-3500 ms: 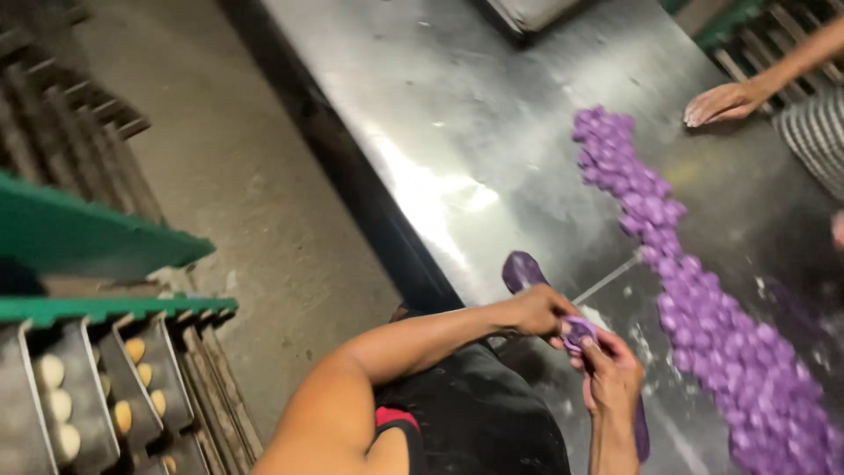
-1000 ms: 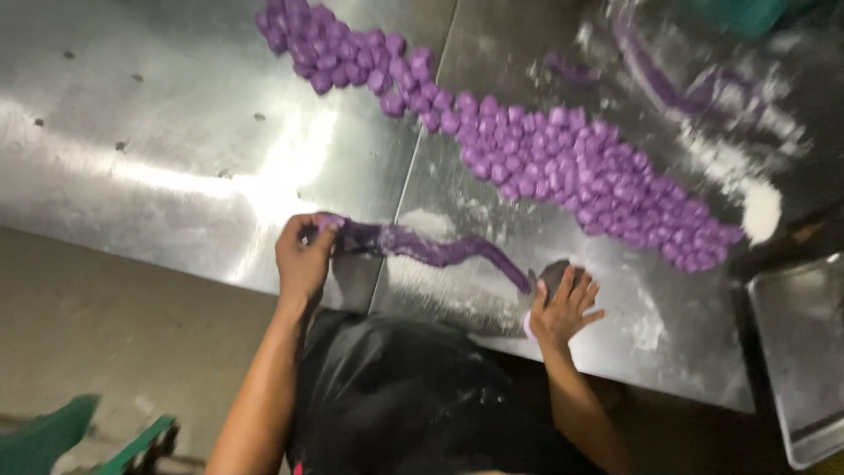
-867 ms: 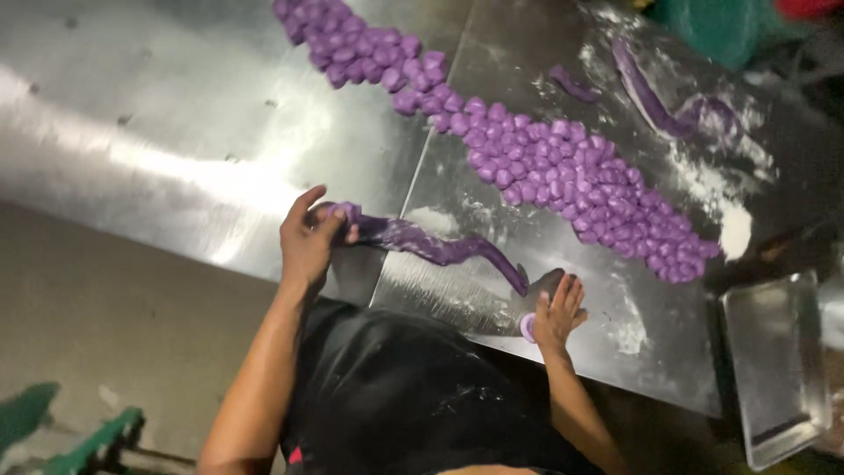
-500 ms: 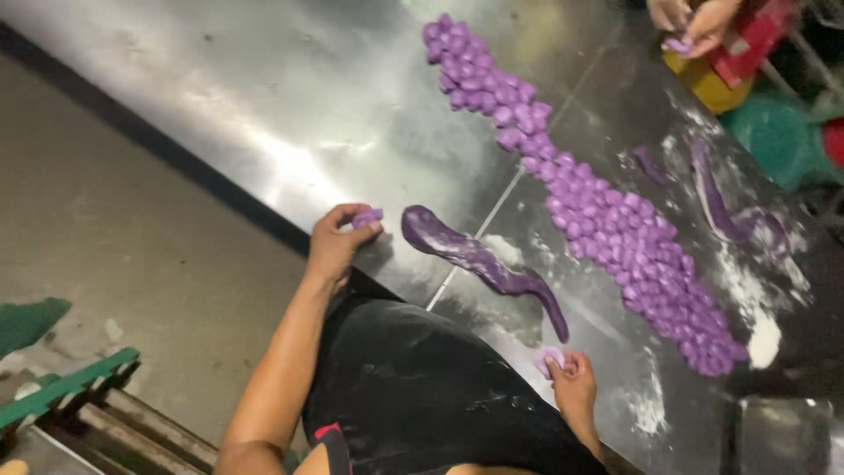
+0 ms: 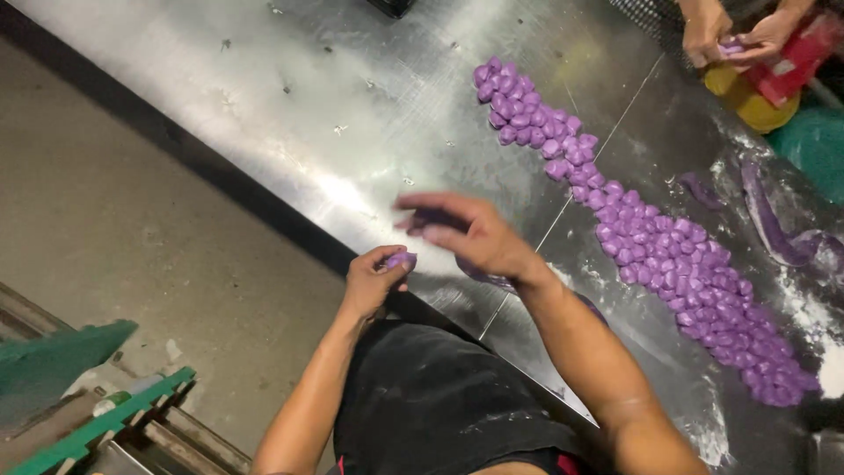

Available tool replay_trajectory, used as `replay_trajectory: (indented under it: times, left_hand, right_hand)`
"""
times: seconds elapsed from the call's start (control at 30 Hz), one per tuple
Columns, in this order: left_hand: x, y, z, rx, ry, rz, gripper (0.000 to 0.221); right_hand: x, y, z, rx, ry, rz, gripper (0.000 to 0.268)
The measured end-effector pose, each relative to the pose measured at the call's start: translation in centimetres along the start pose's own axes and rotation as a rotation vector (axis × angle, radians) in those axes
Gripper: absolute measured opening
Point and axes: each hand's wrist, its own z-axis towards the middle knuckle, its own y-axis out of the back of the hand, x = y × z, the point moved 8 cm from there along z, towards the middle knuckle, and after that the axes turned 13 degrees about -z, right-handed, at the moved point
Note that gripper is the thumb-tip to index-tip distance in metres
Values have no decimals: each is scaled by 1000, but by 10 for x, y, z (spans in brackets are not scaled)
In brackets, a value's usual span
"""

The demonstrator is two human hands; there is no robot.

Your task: Forming small individual balls from a larger roll of purple dough on a stainless steel table.

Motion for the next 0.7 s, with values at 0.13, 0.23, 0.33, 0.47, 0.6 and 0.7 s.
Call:
replay_trajectory:
  times: [0.13, 0.23, 0.33, 0.47, 0.6, 0.7]
  left_hand:
    - [-9, 3, 0, -11, -41, -119, 39]
    - [2, 2, 6, -60, 31, -59, 41]
    - [14, -10, 15, -14, -10, 35, 31]
    - [16, -73, 15, 46, 106, 4, 32]
    - [74, -125, 22, 104, 87, -69, 35]
    - [87, -181, 9, 350, -284, 293, 36]
  right_hand:
    - [-67, -29, -42, 55, -131, -376, 40]
    - [-137, -20, -115, -83, -308, -489, 36]
    - [-183, 16, -226, -412, -515, -749, 43]
    - [-222, 55, -393, -891, -784, -1509, 62]
    - [-292, 50, -482, -854, -948, -1387, 61]
    - [-274, 48, -477, -891, -1027, -1227, 54]
